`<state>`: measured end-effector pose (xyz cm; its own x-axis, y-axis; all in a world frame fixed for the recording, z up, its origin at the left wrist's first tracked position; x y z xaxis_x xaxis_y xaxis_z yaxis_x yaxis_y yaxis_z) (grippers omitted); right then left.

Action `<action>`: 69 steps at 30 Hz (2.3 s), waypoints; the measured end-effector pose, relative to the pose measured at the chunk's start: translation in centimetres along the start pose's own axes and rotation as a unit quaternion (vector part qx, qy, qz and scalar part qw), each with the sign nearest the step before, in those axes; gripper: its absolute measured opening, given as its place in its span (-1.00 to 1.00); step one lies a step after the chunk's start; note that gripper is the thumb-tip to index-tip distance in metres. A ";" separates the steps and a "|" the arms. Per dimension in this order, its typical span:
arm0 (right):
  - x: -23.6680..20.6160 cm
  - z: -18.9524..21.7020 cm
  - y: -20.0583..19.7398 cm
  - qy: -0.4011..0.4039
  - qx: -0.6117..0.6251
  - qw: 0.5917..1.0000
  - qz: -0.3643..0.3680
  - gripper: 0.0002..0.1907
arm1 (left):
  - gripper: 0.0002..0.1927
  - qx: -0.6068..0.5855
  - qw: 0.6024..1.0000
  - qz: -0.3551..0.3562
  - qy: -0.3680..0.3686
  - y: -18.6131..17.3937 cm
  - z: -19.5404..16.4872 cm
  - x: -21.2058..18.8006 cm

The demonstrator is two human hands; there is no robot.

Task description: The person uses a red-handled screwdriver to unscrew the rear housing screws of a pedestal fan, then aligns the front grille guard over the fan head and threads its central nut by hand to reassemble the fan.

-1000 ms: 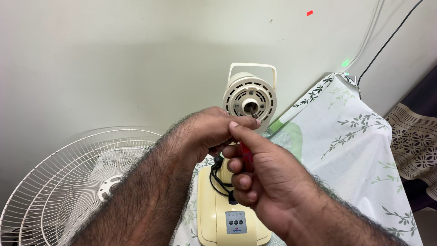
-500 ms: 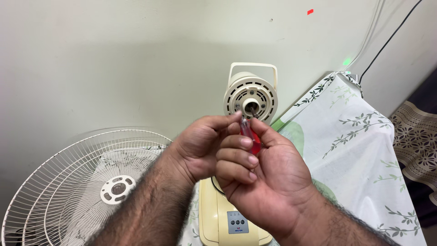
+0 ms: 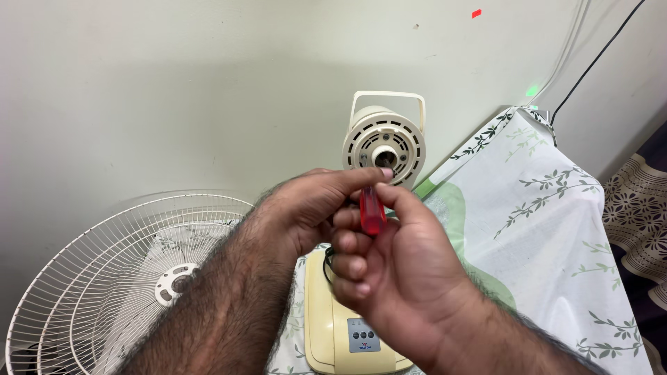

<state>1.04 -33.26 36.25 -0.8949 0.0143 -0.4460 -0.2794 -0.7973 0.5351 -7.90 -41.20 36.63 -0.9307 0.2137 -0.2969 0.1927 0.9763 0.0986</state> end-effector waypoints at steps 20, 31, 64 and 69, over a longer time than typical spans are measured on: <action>0.3 0.5 0.4 0.068 0.178 0.976 0.105 -0.72 | -0.46 -0.152 0.977 0.147 -0.040 0.8 1.4 -0.2; -0.4 -0.2 0.9 0.130 0.287 0.941 0.120 -0.70 | -0.55 -0.294 0.924 0.206 -0.131 2.3 2.7 0.1; -0.8 0.7 1.5 0.140 0.278 0.932 0.184 -0.67 | -0.47 -0.191 0.971 0.111 -0.094 2.3 1.5 -0.6; 0.3 -0.2 -0.6 0.082 0.093 0.990 0.070 -0.49 | -0.56 -0.339 0.904 0.245 -0.094 2.6 2.2 -1.0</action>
<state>1.01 -32.88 35.64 -0.8651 -0.1989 -0.4605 -0.2293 -0.6596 0.7158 -5.76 -38.79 35.07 -0.7046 0.6780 -0.2095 0.2728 0.5312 0.8021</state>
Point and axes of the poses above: each hand's wrist, its own x-axis towards the middle knuckle, its own y-axis out of the palm, z = x × y, the point moved 6 cm from there along x, towards the middle knuckle, and after that the axes turned 15 degrees about -z, right-handed, at the moved point
